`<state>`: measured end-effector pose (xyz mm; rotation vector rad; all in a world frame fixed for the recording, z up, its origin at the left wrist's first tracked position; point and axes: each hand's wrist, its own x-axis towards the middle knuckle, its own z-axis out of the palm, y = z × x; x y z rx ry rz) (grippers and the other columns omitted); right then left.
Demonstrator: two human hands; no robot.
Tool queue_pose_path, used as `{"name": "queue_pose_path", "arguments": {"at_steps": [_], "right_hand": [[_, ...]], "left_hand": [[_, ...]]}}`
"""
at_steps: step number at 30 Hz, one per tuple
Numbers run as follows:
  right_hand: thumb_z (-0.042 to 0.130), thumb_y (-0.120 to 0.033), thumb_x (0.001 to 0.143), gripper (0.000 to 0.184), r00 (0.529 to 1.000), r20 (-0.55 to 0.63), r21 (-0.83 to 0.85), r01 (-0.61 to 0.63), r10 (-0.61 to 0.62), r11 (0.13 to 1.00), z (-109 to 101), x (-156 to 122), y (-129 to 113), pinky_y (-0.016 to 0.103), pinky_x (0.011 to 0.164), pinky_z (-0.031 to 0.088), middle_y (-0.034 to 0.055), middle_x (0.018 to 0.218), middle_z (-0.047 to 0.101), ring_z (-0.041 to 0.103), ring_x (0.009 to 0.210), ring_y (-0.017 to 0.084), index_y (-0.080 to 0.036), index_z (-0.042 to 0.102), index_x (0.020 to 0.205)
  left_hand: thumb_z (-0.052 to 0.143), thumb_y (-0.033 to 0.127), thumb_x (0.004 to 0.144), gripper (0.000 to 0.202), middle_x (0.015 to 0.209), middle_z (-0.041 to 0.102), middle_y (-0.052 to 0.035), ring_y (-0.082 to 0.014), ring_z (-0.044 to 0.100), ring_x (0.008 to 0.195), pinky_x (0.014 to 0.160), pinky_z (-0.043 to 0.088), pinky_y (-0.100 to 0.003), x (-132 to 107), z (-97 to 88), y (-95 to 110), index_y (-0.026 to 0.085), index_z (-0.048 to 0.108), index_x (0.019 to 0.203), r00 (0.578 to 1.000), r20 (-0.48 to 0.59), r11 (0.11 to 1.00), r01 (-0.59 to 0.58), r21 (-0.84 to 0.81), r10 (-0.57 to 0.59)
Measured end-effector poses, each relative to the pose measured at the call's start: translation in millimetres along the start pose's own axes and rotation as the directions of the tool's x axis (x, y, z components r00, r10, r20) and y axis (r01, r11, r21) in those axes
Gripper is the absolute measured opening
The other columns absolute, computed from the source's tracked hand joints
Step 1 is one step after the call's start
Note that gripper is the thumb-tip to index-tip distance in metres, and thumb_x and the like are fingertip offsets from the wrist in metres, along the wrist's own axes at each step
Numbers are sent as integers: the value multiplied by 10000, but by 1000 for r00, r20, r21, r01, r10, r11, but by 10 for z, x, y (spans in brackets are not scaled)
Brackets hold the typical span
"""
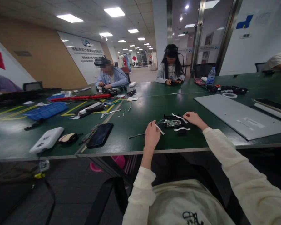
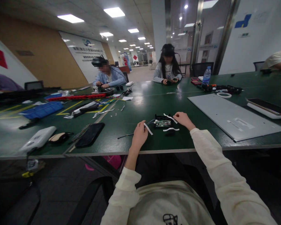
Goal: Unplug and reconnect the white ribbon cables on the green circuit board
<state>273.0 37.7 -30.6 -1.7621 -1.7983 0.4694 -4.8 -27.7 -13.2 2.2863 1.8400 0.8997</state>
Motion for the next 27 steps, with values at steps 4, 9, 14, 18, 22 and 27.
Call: {"name": "queue_pose_path", "arguments": {"at_steps": [4,9,14,18,22,27], "right_hand": [[527,-336,865,281,998,-48,25,45,-44,999,10,-28,-11,267,788,461,72,979,691,630,867,160,-151,695,993],[510,-294,884,253,974,-146,45,180,-172,983,5,-121,-153,287,826,466,75,997,665,618,897,163,-149,682,999],[504,-252,893,215,925,-162,67,359,-345,931,26,-300,-559,275,810,467,78,1012,644,603,912,161,-152,678,969],[521,-250,895,207,900,-25,39,435,-434,900,122,-432,-960,283,816,456,81,989,661,609,892,166,-160,696,962],[536,-228,885,195,898,72,38,432,-434,901,287,-482,-1246,276,800,452,73,932,700,635,855,174,-173,714,943],[607,-232,838,171,927,123,94,344,-354,934,449,-463,-1375,269,748,461,93,907,719,661,824,201,-165,704,962]], "left_hand": [[463,214,899,338,1173,585,-144,-267,563,1093,913,455,-383,-22,-16,15,146,523,1225,993,-73,991,98,93,-91],[495,274,892,181,1020,596,-106,-251,580,964,792,463,-343,-64,-61,52,168,577,1013,990,-83,968,128,216,-112],[515,293,890,133,963,609,-95,-246,593,926,758,450,-340,-96,-100,55,180,562,942,989,-61,953,149,262,-138],[511,285,894,119,953,629,-105,-249,617,901,742,451,-341,-110,-122,47,184,573,909,984,-51,946,179,269,-172],[505,259,892,111,910,660,-87,-230,637,849,714,454,-318,-105,-130,35,198,596,875,981,-52,959,193,209,-186],[519,241,881,102,874,690,-60,-202,652,830,715,453,-290,-83,-130,13,206,615,876,977,-104,981,191,37,-187]]}}
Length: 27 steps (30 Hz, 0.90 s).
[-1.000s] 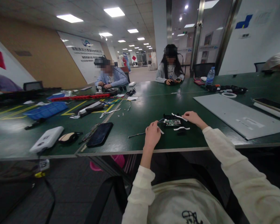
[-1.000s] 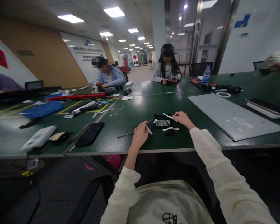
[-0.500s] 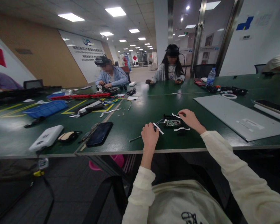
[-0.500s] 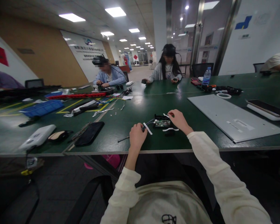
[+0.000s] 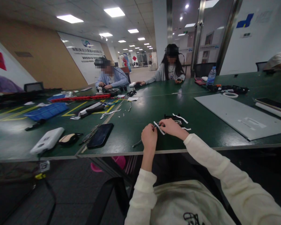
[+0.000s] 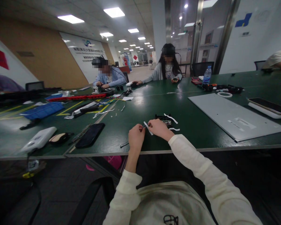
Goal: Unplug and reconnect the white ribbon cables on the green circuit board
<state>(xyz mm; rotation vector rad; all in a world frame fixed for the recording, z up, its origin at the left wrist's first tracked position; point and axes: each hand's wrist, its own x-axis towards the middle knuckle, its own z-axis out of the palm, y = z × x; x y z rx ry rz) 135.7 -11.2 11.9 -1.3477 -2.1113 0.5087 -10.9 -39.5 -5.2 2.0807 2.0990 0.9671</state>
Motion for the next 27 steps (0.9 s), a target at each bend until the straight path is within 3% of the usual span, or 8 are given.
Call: {"name": "queue_pose_path", "arguments": {"at_steps": [7,13,20,27], "right_hand": [[629,-252,814,299,992,60,227,-121,110,966,63,111,109,235,589,455,39,797,711,610,577,129,-167,610,1099],[670,-174,734,311,985,-27,357,-151,172,922,112,159,202,222,626,453,25,775,693,629,680,127,-152,621,1040],[671,-266,732,249,970,-21,656,-169,242,735,14,147,118,190,526,384,-25,715,625,519,560,75,-164,650,958],[733,-314,667,299,975,-85,818,-50,205,573,-8,129,56,204,649,447,-5,793,649,582,710,96,-161,660,913]], "left_hand": [[531,227,868,92,848,692,-39,-158,645,795,723,453,-253,19,1,-12,196,617,856,997,-74,985,-45,-169,32],[523,217,868,98,828,685,-39,-156,639,771,718,455,-256,19,7,-14,193,617,853,997,-60,984,-55,-168,46],[526,221,873,97,827,689,-41,-161,639,778,719,453,-263,9,-12,0,197,619,855,999,-19,989,-43,-141,41],[517,244,877,96,851,672,-48,-184,625,795,708,447,-285,-7,-26,-4,209,606,871,999,32,999,-14,-42,16]]}}
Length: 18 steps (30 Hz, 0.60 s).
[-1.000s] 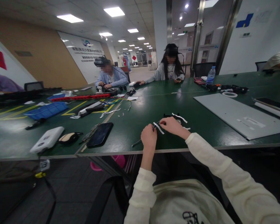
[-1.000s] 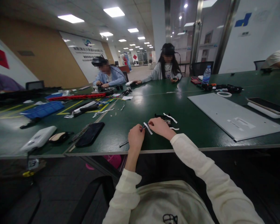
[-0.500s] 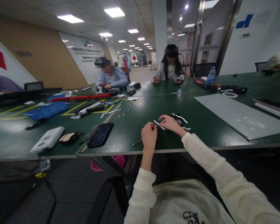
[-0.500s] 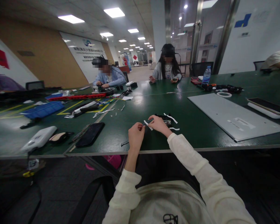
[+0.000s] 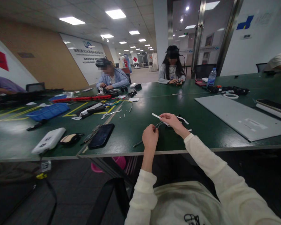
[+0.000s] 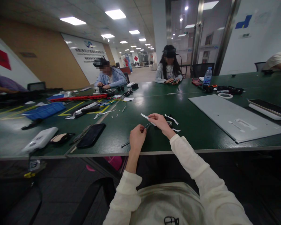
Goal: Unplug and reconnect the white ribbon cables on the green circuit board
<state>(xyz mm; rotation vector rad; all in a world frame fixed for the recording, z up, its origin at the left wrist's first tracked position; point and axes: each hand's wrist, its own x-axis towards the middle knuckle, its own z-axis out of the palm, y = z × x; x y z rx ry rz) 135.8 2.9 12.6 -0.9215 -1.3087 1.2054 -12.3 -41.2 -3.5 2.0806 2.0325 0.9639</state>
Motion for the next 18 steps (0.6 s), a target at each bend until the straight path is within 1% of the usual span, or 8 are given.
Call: {"name": "queue_pose_path", "arguments": {"at_steps": [2,5,9,11,13,14,16,18], "right_hand": [[753,-333,657,307,998,2,95,-55,55,994,4,-41,-10,203,657,465,-4,803,649,593,722,96,-174,660,902],[766,-360,658,313,990,48,180,-139,133,974,21,-134,-51,183,598,468,-17,803,640,592,677,80,-202,662,907],[734,-394,701,277,974,182,107,-155,134,982,132,-294,-82,167,503,422,-24,724,620,551,585,71,-205,671,893],[698,-383,734,241,969,229,-13,-94,95,995,219,-376,-66,187,495,417,-29,650,593,535,553,88,-202,668,891],[672,-337,753,202,977,213,-190,37,5,981,303,-454,-45,213,531,434,-26,646,599,550,568,110,-209,658,908],[664,-315,758,199,980,190,-294,112,-57,949,338,-491,-41,227,570,446,-21,673,616,570,600,124,-215,654,930],[653,-298,773,244,975,146,-508,218,-167,834,392,-559,-52,249,656,453,-6,734,643,604,683,152,-231,641,1006],[639,-317,799,328,970,129,-675,240,-208,698,424,-613,-86,259,699,439,12,774,660,622,739,178,-247,611,1118]], "left_hand": [[510,239,877,116,918,658,-76,-209,611,871,755,451,-309,-3,14,3,200,609,922,1000,-15,996,-25,81,27],[495,239,881,200,1041,617,-114,-248,560,1014,850,445,-351,-8,46,18,182,600,1041,994,-53,980,-83,180,94],[475,220,883,235,1107,583,-121,-264,509,1106,920,430,-382,-14,78,19,180,608,1073,984,-13,966,-173,192,179],[495,206,867,222,1138,573,-123,-267,487,1148,959,414,-385,-13,80,-4,184,631,1041,973,24,958,-232,170,232],[524,206,849,217,1170,568,-122,-267,475,1175,985,403,-385,-6,83,-39,191,644,1029,962,59,953,-272,137,266],[534,205,843,222,1179,568,-120,-266,478,1178,991,402,-386,-1,87,-59,193,645,1035,960,74,954,-276,117,269],[530,193,842,255,1193,572,-118,-257,488,1179,1000,401,-385,14,102,-97,187,632,1076,963,79,962,-263,70,258],[515,176,845,281,1200,578,-114,-243,494,1183,1012,398,-383,30,118,-122,179,615,1107,965,67,966,-257,23,255]]}}
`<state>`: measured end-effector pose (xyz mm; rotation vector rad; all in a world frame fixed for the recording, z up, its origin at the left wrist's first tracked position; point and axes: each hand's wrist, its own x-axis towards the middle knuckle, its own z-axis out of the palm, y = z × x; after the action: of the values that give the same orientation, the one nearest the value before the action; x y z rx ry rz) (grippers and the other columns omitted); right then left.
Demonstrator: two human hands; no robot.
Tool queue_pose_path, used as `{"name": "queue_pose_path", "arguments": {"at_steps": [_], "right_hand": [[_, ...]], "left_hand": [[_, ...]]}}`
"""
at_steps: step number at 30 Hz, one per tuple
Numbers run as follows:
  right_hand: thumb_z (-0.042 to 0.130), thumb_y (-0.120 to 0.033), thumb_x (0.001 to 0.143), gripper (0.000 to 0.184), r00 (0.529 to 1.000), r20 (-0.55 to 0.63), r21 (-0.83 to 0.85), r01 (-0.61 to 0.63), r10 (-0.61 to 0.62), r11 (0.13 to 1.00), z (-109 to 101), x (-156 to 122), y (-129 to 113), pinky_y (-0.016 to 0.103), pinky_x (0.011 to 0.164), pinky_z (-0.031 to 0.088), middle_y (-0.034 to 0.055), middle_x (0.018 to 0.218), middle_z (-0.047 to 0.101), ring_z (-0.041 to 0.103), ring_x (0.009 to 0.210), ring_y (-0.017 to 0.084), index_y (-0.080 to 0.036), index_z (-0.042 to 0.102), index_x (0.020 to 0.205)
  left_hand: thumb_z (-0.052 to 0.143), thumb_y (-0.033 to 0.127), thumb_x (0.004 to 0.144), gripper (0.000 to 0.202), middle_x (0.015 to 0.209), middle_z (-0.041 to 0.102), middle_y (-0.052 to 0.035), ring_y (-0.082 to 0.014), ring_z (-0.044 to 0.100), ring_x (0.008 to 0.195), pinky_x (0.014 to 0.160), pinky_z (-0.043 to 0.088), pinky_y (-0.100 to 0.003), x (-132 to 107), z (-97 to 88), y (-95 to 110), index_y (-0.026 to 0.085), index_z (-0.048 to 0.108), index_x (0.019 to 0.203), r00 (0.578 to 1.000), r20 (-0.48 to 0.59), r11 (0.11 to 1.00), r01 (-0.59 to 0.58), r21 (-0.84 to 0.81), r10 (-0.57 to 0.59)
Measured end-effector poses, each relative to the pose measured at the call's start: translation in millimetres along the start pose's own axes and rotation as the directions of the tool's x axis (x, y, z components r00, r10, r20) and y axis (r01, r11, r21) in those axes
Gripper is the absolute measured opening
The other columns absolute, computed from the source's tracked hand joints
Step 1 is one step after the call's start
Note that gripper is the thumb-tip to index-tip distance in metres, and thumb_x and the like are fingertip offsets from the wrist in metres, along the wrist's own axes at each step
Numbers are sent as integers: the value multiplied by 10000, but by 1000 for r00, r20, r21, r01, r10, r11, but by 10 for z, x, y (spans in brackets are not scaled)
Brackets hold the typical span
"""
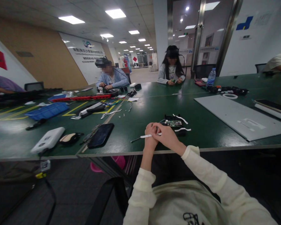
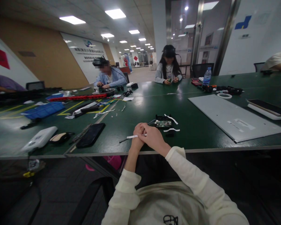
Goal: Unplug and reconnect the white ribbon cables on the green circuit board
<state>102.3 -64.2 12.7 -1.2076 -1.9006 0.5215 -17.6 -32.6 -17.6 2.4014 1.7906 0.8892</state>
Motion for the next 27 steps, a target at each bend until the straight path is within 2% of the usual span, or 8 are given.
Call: {"name": "queue_pose_path", "arguments": {"at_steps": [4,9,13,15,18,22,25,27], "right_hand": [[609,-428,839,504,1000,8,-209,-12,14,978,-61,-29,-58,268,678,423,62,864,685,641,763,212,-239,507,1295],[540,-427,894,505,1000,-2,-224,8,-9,975,-305,-32,131,272,683,437,45,823,680,634,739,190,-216,465,1346],[519,-406,903,367,998,-47,-199,-37,28,979,-707,17,636,277,733,473,65,944,674,632,789,170,-199,583,1198],[529,-377,888,304,995,-76,-225,-86,70,971,-968,71,1003,291,761,487,86,1014,659,634,823,175,-185,628,1102],[527,-353,875,312,971,-189,-317,-205,150,926,-1402,142,1604,338,852,484,118,1092,638,635,886,201,-160,633,1095],[480,-373,885,442,878,-403,-484,-444,258,754,-1909,109,2291,442,999,393,201,1206,580,505,1182,305,-103,581,1220],[439,-462,887,550,752,-518,-501,-653,407,568,-2098,-8,2647,576,969,367,248,1331,468,415,1259,385,-112,520,1304],[395,-527,888,581,686,-542,-511,-727,485,458,-2125,-89,2818,662,948,319,256,1389,404,349,1293,435,-129,534,1286]], "left_hand": [[487,154,850,285,1171,593,-104,-215,520,1151,1018,406,-370,28,-5,-9,172,594,1113,998,-54,996,-36,-76,32],[463,102,836,259,1074,624,-105,-203,559,1091,995,442,-346,63,-39,15,154,607,1045,991,-114,984,-83,-161,65],[474,111,844,234,1082,623,-97,-224,543,1156,1031,432,-391,69,-10,13,182,609,1022,992,-110,983,-80,-164,63],[486,117,842,230,1088,622,-94,-233,536,1179,1038,432,-406,72,6,9,188,605,1025,992,-108,981,-85,-176,67],[495,136,845,248,1115,621,-97,-241,531,1195,1049,427,-419,118,-4,19,183,592,1068,992,-75,973,-113,-201,100],[570,233,830,416,1259,568,-118,-253,489,1253,1089,387,-425,340,-66,110,160,516,1236,967,54,946,-229,-227,247],[617,433,813,690,1421,444,-135,-269,415,1327,1116,342,-435,615,-64,218,176,368,1403,890,190,894,-357,-271,414],[656,564,744,894,1507,328,-160,-316,314,1392,1134,290,-476,796,-11,267,178,286,1460,842,310,891,-371,-264,442]]}}
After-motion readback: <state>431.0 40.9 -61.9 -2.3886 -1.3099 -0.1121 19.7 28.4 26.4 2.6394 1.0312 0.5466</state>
